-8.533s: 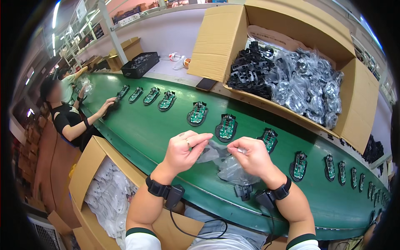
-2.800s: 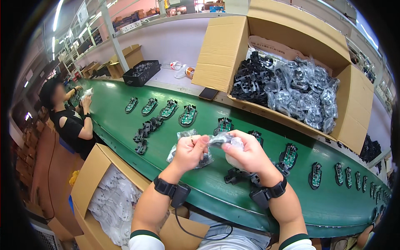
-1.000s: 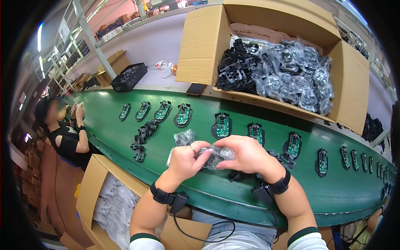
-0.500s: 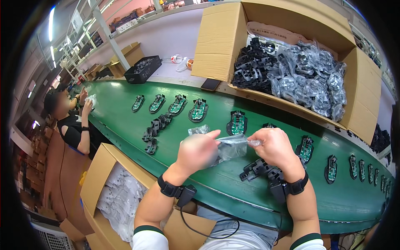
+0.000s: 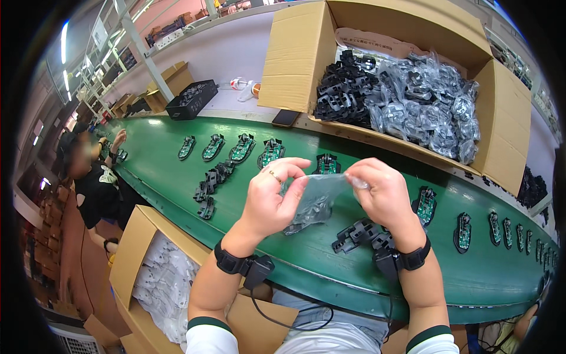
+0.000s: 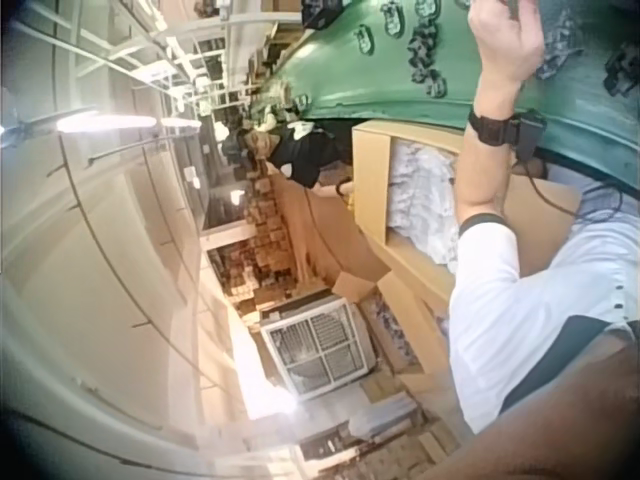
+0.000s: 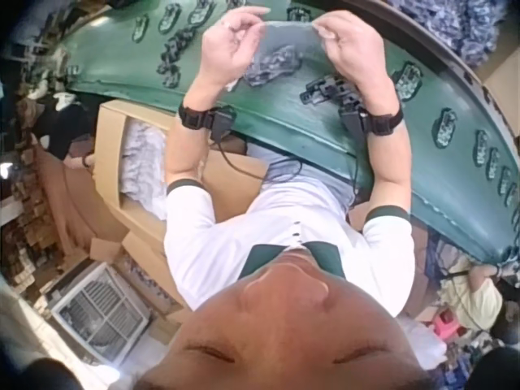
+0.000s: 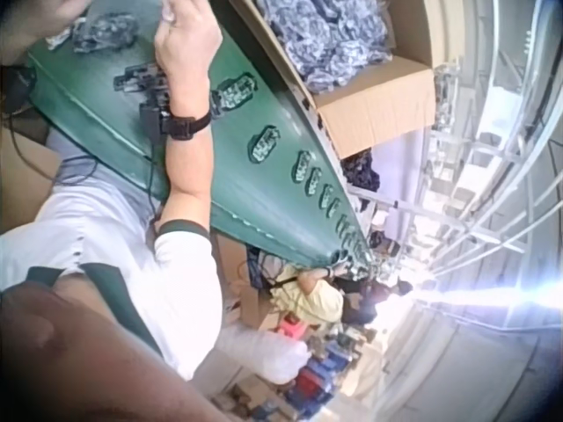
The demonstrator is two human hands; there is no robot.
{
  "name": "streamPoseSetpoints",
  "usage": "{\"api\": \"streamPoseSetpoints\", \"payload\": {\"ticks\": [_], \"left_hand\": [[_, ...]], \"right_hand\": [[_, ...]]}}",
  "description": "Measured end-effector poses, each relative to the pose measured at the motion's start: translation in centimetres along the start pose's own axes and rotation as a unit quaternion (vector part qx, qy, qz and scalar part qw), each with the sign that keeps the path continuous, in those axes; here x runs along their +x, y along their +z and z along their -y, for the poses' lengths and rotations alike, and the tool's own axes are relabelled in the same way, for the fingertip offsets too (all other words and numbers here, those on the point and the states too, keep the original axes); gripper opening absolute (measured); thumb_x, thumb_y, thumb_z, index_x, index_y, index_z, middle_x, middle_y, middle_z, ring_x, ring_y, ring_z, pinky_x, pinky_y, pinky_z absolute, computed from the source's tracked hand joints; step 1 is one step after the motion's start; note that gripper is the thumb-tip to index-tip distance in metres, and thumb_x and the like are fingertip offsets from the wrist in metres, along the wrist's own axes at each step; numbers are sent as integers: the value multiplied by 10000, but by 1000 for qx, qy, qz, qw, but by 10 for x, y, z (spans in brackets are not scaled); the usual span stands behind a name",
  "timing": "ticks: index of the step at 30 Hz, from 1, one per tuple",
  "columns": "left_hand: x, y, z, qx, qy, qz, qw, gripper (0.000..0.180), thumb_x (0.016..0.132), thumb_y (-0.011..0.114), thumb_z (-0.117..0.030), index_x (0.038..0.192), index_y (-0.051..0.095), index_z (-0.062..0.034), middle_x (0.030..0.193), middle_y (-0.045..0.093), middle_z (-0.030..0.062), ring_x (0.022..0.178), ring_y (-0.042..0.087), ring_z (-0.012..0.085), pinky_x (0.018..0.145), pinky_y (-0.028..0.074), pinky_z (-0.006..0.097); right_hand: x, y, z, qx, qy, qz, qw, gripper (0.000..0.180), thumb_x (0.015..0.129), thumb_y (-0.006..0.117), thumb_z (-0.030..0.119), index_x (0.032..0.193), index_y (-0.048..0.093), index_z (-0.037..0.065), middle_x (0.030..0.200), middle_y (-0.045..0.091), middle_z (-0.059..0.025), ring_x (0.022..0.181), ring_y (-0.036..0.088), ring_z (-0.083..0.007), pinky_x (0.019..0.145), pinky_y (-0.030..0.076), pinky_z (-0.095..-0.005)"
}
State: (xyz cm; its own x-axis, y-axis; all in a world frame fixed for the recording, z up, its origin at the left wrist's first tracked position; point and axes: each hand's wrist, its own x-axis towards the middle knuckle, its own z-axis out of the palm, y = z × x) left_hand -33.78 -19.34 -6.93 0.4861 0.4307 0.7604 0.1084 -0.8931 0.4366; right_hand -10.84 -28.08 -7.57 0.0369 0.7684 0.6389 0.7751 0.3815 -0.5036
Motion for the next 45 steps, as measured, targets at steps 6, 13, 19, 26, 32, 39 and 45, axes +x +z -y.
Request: {"api": "streamPoseSetpoints", "payload": {"ticks": [6, 13, 19, 26, 32, 39, 45], "left_hand": [[-11, 47, -21, -602, -267, 57, 750, 375, 1072, 510, -325, 968, 646, 8, 1267, 653, 180, 1053, 666, 237, 962, 518, 383], [-23, 82, -30, -510, -292, 0, 809, 546, 885, 715, -4, 1328, 396, -27, 1246, 538, 79, 1054, 617, 139, 943, 524, 311], [-28, 70, -4, -331, -241, -6, 912, 433, 839, 719, -32, 1245, 569, -36, 1157, 624, 56, 1039, 636, 158, 880, 541, 324], [-26, 62, -26, -218, -74, -44, 972, 373, 805, 700, 25, 1163, 629, -51, 1191, 647, 155, 1072, 676, 255, 864, 555, 339], [-20, 12, 22, -78, -250, -30, 965, 307, 902, 704, -121, 1171, 644, 13, 1181, 685, 143, 1004, 689, 219, 859, 549, 311], [-29, -3, 57, 178, -376, 215, 884, 456, 827, 778, -371, 1034, 720, 31, 911, 734, 177, 847, 704, 311, 794, 558, 415], [-37, 6, 73, -275, -330, 11, 903, 78, 975, 660, -51, 1004, 703, 8, 954, 696, 4, 868, 616, 70, 779, 509, 230]], "right_hand": [[-7, 25, 5, 422, 158, -158, 878, 133, 1014, 604, 130, 1042, 645, 7, 939, 677, -57, 822, 626, -117, 738, 502, -263], [-34, 52, 29, 603, 117, -128, 778, 301, 1063, 482, 364, 1152, 487, 77, 1209, 547, -95, 1166, 509, -180, 1006, 424, -342], [-25, 38, 20, 126, -100, -59, 985, 253, 827, 712, 171, 1018, 568, 88, 1586, 312, -305, 1439, 316, -470, 1191, 186, -543], [-26, 37, 21, 342, 9, 38, 939, 573, 860, 769, 180, 1388, 590, 50, 1503, 439, -280, 1403, 440, -406, 1160, 328, -491], [-21, 12, 2, 357, 73, -108, 925, 173, 821, 563, -120, 858, 678, 4, 990, 603, -106, 763, 588, -107, 628, 487, -246], [-26, 1, 3, 397, 138, -34, 907, 115, 912, 652, 51, 821, 591, 16, 756, 574, 16, 613, 458, -22, 538, 336, -195], [-25, 8, -3, 381, 205, 70, 899, 303, 954, 651, 76, 1251, 638, 23, 924, 659, -17, 665, 521, -16, 590, 429, -205]]}}
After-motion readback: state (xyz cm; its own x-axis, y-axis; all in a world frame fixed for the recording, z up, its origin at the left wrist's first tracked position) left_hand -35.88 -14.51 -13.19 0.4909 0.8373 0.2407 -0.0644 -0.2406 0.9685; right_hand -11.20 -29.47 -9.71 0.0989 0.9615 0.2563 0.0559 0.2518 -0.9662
